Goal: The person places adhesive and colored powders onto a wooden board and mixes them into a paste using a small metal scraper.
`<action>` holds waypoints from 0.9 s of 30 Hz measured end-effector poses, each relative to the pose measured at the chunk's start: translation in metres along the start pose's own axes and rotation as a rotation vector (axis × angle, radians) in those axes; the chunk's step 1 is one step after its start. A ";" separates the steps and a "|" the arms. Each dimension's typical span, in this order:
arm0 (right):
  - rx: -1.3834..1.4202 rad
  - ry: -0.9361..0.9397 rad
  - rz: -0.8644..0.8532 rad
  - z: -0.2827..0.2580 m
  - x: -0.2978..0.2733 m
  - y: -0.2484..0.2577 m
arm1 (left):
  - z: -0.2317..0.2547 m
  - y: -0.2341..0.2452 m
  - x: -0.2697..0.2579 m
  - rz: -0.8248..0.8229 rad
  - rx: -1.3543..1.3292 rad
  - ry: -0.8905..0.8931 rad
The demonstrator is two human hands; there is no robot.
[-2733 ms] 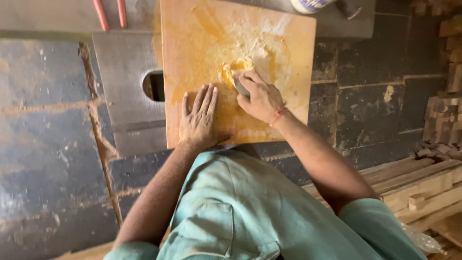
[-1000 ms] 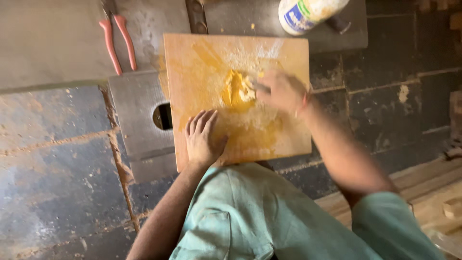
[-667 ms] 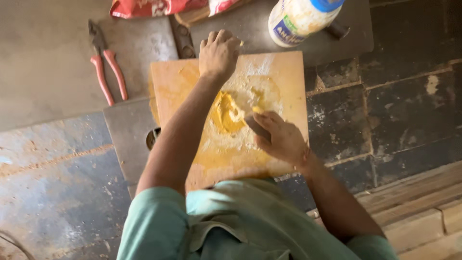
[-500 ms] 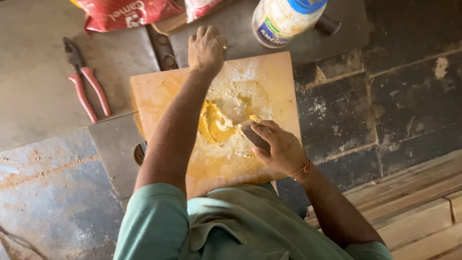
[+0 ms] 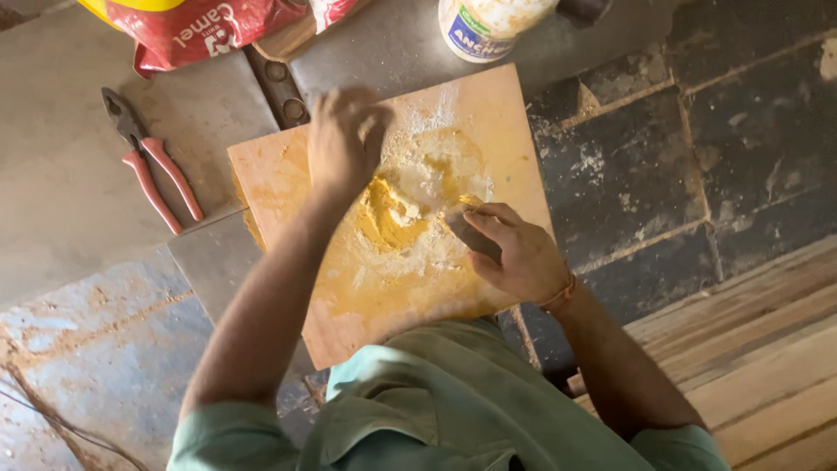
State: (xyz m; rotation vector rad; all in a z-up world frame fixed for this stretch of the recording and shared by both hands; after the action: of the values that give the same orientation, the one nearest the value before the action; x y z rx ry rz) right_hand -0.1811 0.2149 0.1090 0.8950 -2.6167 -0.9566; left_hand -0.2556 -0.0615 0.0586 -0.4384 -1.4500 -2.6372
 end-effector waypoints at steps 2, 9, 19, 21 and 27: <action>0.018 -0.032 -0.006 -0.007 0.000 -0.009 | 0.011 0.015 -0.022 -0.049 -0.094 0.019; -0.056 0.070 0.064 -0.014 0.007 -0.022 | 0.011 0.022 -0.064 -0.127 -0.137 -0.005; -0.156 -0.771 -0.305 0.033 0.134 -0.051 | -0.015 0.050 -0.172 0.019 -0.117 0.140; -0.147 -0.914 -0.339 0.036 0.125 -0.060 | -0.019 0.044 -0.188 0.057 -0.101 0.122; 0.483 -1.177 -0.250 0.040 0.084 -0.084 | -0.031 0.025 -0.202 0.096 -0.119 0.117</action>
State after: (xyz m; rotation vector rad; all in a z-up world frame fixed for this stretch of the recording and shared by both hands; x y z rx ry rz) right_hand -0.2241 0.1333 0.0234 0.9365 -3.9325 -1.1641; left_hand -0.0633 -0.1111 0.0027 -0.3478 -1.2130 -2.6333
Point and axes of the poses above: each hand's wrist, its own x-axis towards the middle knuckle, its own y-axis out of the back of the hand, z = x × y, the point moved 2 cm from there along x, towards the middle knuckle, and after that the axes turned 6 degrees about x, right-handed, at the moved point
